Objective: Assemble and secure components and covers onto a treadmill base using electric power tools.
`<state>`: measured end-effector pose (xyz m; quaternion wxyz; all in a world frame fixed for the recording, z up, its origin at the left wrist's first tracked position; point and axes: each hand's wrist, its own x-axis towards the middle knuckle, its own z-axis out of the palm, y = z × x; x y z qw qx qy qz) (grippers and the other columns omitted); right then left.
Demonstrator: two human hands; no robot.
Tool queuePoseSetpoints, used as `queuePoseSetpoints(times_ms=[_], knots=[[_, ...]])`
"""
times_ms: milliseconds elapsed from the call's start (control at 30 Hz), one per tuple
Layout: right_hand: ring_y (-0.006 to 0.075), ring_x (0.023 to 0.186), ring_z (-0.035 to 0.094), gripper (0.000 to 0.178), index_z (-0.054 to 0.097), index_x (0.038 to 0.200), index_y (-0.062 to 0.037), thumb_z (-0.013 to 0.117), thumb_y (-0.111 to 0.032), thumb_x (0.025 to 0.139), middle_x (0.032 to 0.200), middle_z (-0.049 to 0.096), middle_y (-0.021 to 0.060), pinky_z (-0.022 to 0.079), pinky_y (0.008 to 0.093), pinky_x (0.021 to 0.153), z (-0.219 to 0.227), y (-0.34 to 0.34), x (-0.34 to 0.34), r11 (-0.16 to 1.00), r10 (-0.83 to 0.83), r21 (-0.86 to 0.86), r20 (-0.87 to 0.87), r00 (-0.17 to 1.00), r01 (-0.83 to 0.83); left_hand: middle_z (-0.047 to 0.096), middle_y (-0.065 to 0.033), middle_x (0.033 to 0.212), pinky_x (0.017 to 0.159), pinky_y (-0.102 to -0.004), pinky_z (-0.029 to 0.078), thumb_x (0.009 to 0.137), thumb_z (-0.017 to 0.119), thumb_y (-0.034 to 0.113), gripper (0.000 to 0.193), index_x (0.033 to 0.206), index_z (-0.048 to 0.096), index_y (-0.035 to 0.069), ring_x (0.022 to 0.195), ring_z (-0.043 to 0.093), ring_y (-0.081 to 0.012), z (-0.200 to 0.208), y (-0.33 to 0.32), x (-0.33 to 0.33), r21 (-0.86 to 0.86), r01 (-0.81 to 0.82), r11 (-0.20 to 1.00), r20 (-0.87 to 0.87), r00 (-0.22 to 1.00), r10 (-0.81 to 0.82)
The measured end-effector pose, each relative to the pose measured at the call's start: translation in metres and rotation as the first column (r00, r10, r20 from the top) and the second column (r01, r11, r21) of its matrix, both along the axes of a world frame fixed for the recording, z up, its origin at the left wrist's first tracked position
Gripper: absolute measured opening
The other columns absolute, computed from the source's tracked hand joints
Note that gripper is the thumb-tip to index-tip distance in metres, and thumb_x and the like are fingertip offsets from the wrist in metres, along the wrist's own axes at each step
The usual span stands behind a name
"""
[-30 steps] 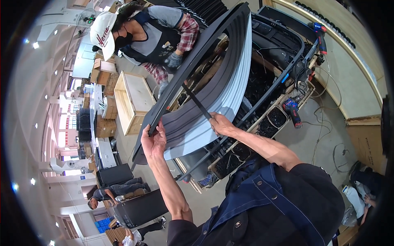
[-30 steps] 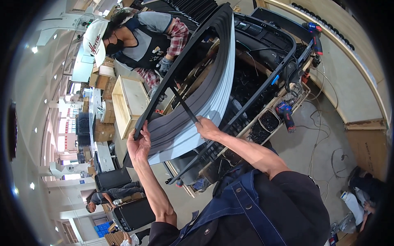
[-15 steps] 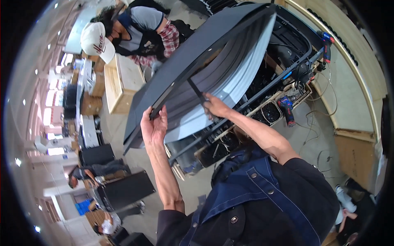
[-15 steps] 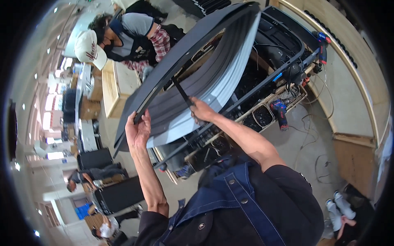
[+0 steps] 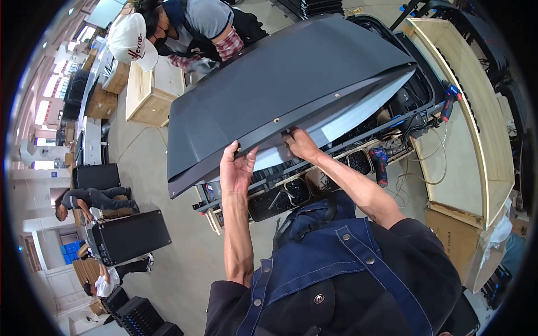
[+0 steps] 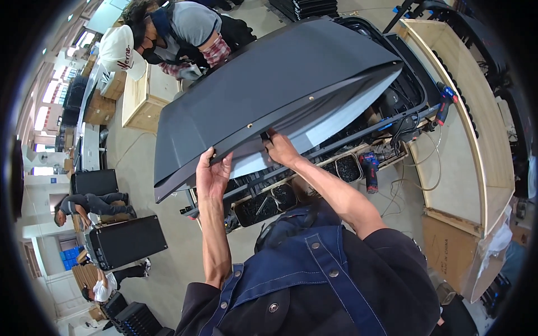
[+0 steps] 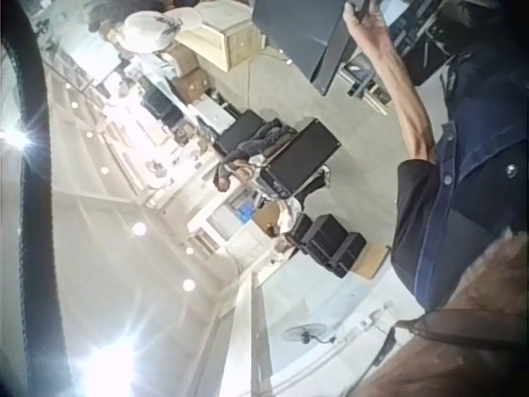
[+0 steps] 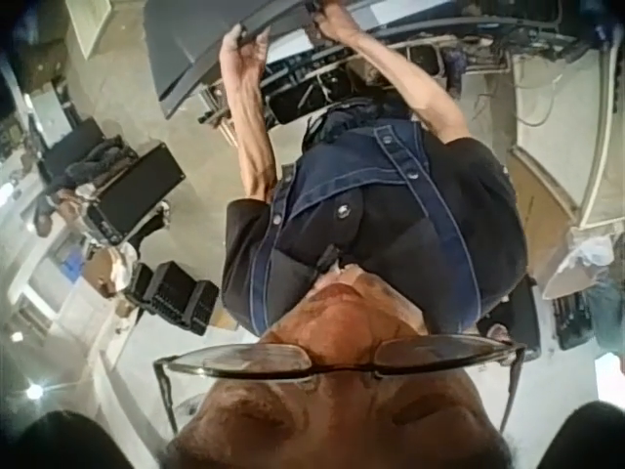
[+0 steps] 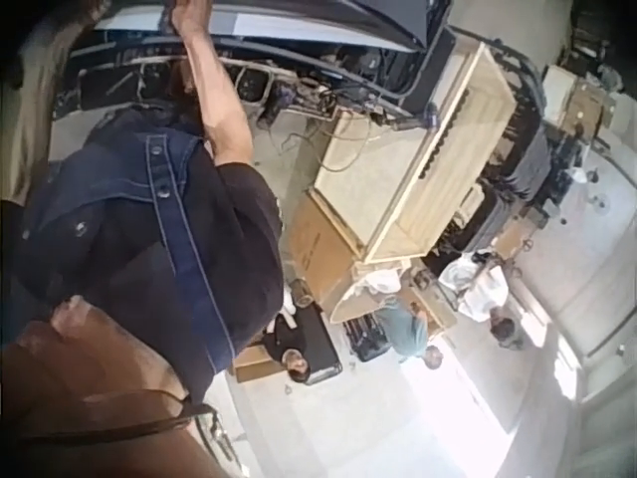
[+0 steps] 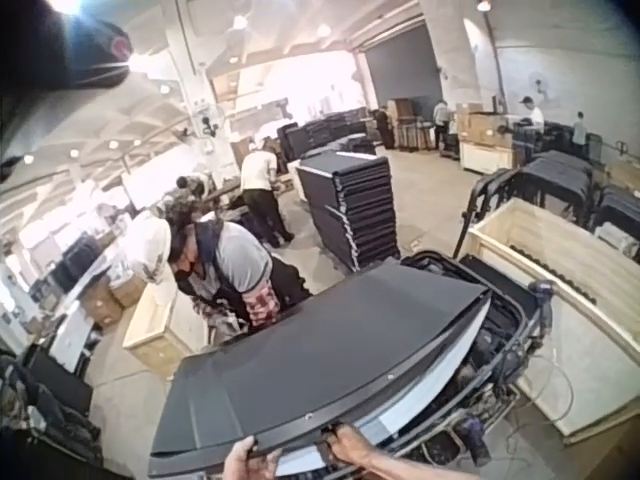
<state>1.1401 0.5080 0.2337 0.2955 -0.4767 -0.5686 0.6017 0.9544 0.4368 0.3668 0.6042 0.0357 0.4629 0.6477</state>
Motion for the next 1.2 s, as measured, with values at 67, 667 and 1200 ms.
queuePoseSetpoints(times_ms=[67,667,1200], knots=[[0.0320,0.071,0.071,0.022,0.061,0.113,0.0018,0.054,-0.012,0.096,0.088,0.069,0.0211,0.055,0.0419,0.067,0.001,-0.001,0.004,0.998,0.016,0.055,0.107,0.994,-0.021,0.069,-0.0183,0.104,0.067,-0.0287,0.062,0.093,0.066,0.015,0.025,0.110,0.059,-0.002,0.089,0.071,-0.0310,-0.006,-0.002,0.004,-0.007,0.007,1.000,0.019,1.000,-0.007],[0.0144,0.087,0.063,0.021,0.063,0.101,-0.0098,0.073,-0.027,0.094,0.092,0.065,0.0018,0.053,0.0273,0.069,0.034,0.087,0.337,0.657,-0.754,-0.434,-0.371,0.542,0.617,0.052,-0.0344,0.131,0.060,-0.0308,0.065,0.103,0.049,0.029,0.053,0.139,0.033,-0.005,0.106,0.064,-0.0516,-0.097,-0.047,0.012,0.092,-0.180,0.979,0.385,0.914,0.131],[0.0084,0.042,0.049,0.038,0.049,0.086,-0.0098,0.064,-0.042,0.098,0.056,0.051,0.0008,0.035,0.0220,0.037,0.062,0.038,0.363,0.860,-0.510,0.183,0.309,0.803,0.476,0.069,-0.0127,0.093,0.089,-0.0346,0.052,0.095,0.069,0.027,0.028,0.097,0.058,0.001,0.091,0.068,-0.0212,-0.100,-0.097,-0.004,-0.045,-0.306,0.951,-0.377,0.887,0.267]])
